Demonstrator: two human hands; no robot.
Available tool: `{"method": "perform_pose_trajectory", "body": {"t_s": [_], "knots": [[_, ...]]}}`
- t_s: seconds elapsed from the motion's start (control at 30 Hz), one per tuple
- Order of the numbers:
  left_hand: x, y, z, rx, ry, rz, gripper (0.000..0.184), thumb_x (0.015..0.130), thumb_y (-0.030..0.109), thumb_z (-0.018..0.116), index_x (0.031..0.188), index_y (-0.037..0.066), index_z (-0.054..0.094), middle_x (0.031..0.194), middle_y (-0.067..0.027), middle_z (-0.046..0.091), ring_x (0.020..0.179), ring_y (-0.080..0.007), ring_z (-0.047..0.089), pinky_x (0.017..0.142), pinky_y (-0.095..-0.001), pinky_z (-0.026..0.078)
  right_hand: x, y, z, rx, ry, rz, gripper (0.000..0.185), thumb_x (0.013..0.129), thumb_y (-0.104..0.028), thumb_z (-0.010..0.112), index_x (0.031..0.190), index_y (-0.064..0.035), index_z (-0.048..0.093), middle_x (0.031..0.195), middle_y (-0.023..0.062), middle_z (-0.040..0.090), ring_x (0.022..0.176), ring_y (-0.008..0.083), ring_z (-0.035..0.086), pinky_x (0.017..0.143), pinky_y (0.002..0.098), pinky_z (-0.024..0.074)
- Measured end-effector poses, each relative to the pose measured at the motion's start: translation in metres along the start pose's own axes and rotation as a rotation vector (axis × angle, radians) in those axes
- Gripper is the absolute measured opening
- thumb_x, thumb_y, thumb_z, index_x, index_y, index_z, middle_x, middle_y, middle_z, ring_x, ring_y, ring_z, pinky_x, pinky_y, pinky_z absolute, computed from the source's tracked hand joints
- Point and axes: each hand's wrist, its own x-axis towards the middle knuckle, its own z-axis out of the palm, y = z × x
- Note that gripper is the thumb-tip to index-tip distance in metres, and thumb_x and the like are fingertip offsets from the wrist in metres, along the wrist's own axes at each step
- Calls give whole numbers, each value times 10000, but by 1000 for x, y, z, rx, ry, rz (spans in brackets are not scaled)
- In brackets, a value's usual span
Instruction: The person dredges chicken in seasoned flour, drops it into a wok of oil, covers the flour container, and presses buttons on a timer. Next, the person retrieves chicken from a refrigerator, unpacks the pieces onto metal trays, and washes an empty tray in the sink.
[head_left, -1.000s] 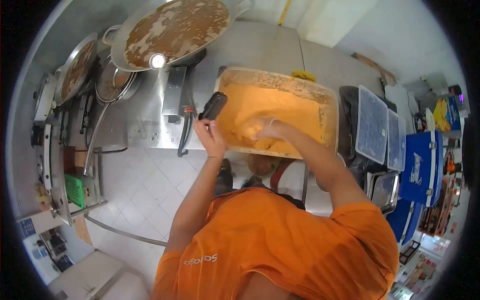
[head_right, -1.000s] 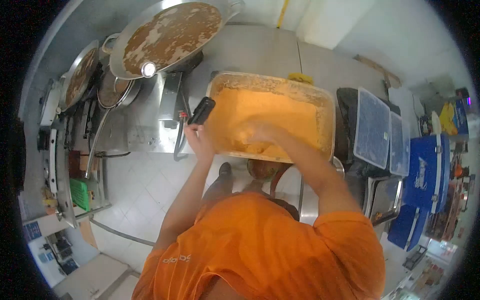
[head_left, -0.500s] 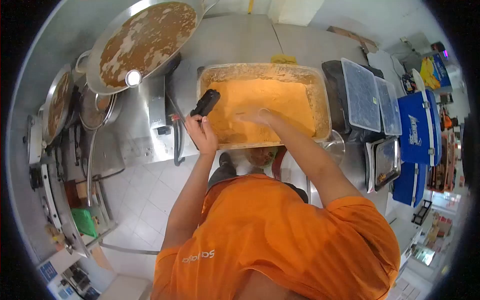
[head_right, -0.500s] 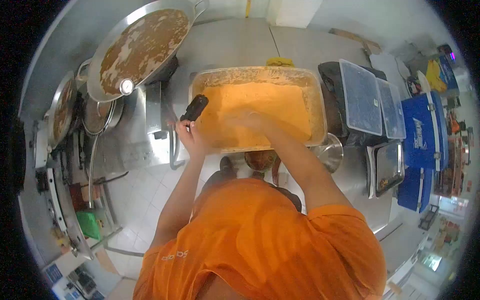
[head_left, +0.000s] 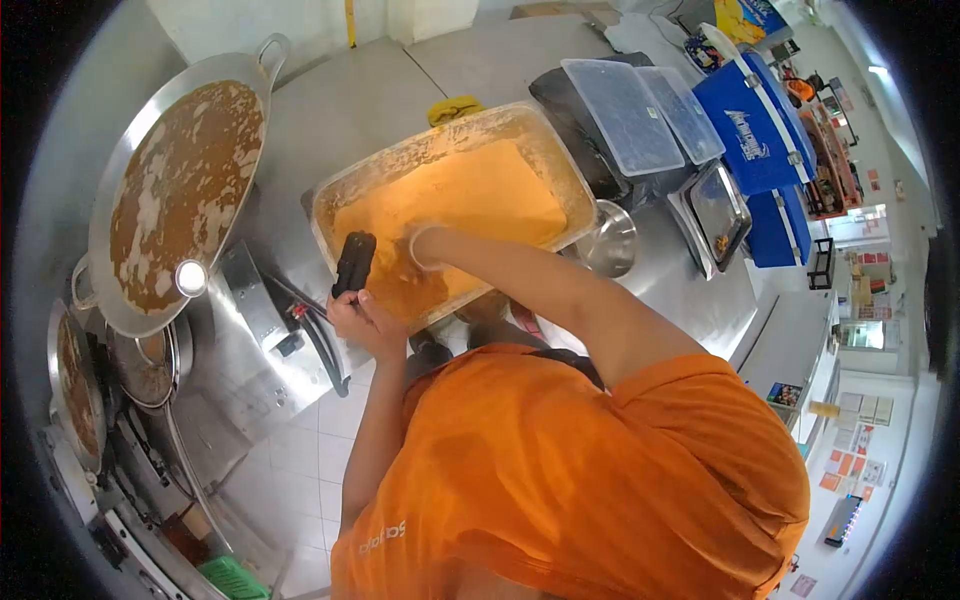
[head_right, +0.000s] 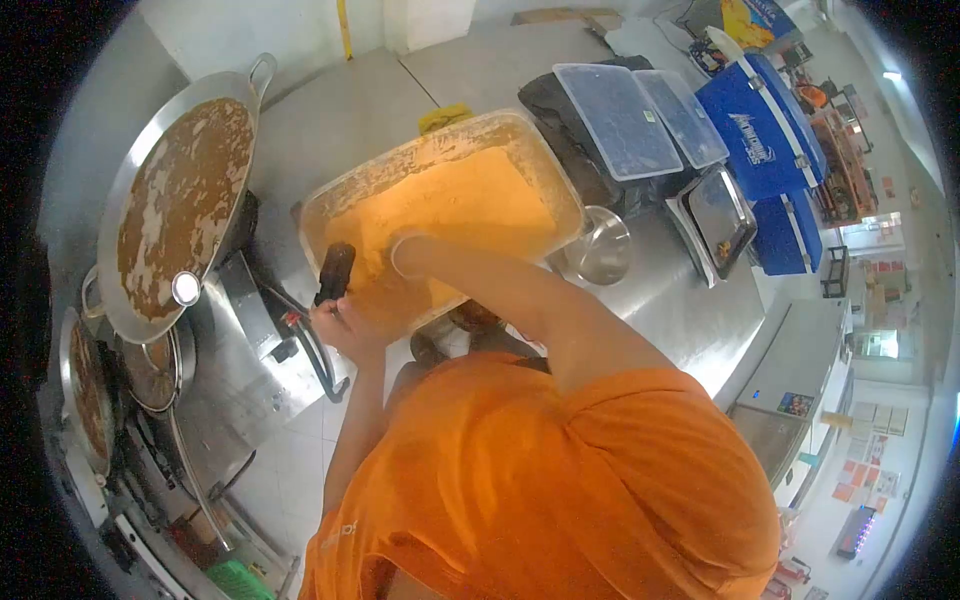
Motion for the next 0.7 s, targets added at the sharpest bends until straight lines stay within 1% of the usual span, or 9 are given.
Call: {"method": "perform_pose_trajectory", "body": {"t_s": [0.07,0.13,0.17,0.27,0.33,0.4,0.53,0.6,0.7], "knots": [[-3,-4,-1,96,-15,30,266,989,240,513,962,-24,507,1017,-216,529,972,-399,491,838,-495,375,2,12,43,-180,305,-83,707,721,-235,818,1361,-138,533,1142,212,628,1018,403,663,816,486,580],[-7,-1,1,146,5,45,258,989,237,511,948,-18,505,995,-214,533,965,-410,490,819,-497,371,-17,-12,50,-354,337,-93,719,698,-279,833,1346,-153,550,1078,193,669,969,387,689,802,472,584],[-5,1,2,174,19,58,255,989,235,511,941,-15,504,984,-213,535,962,-416,489,810,-498,369,-49,-54,19,-445,219,-63,729,689,-299,834,1347,-160,552,1060,186,679,964,377,692,809,461,581],[-4,-2,7,146,56,32,254,988,240,509,932,-8,507,994,-214,534,967,-414,487,817,-498,362,-3,-36,-5,-321,-127,-19,709,700,-302,813,1350,-184,556,1153,159,659,1040,347,671,855,443,557],[-8,6,6,170,68,45,251,991,238,509,934,-7,508,998,-214,533,969,-414,482,820,-503,359,16,-28,4,-227,-99,-69,668,728,-292,785,1348,-192,558,1215,146,646,1071,339,661,869,443,546],[-7,9,8,191,86,23,243,991,231,509,936,-6,511,998,-212,529,973,-413,478,822,-506,355,2,-7,22,-257,217,-172,615,766,-290,749,1344,-194,561,1227,140,649,1053,341,666,858,451,544],[-6,7,14,235,115,12,203,977,195,522,941,-4,517,978,-201,515,962,-401,474,817,-500,349,-114,-15,-23,-473,232,-193,594,830,-395,690,1372,-201,545,1342,137,600,1128,342,635,934,454,514],[-8,3,15,297,97,18,197,973,190,525,943,-5,517,973,-196,513,956,-396,472,815,-495,347,-142,20,-10,-667,437,-368,619,821,-392,695,1388,-201,534,1351,138,587,1182,328,600,977,443,493],[-7,9,17,340,79,-32,180,966,179,531,944,1,514,975,-181,512,962,-388,470,823,-490,343,-126,28,-11,-683,451,-544,670,767,-355,762,1383,-198,549,1397,131,543,1263,359,533,1044,465,446]]}}
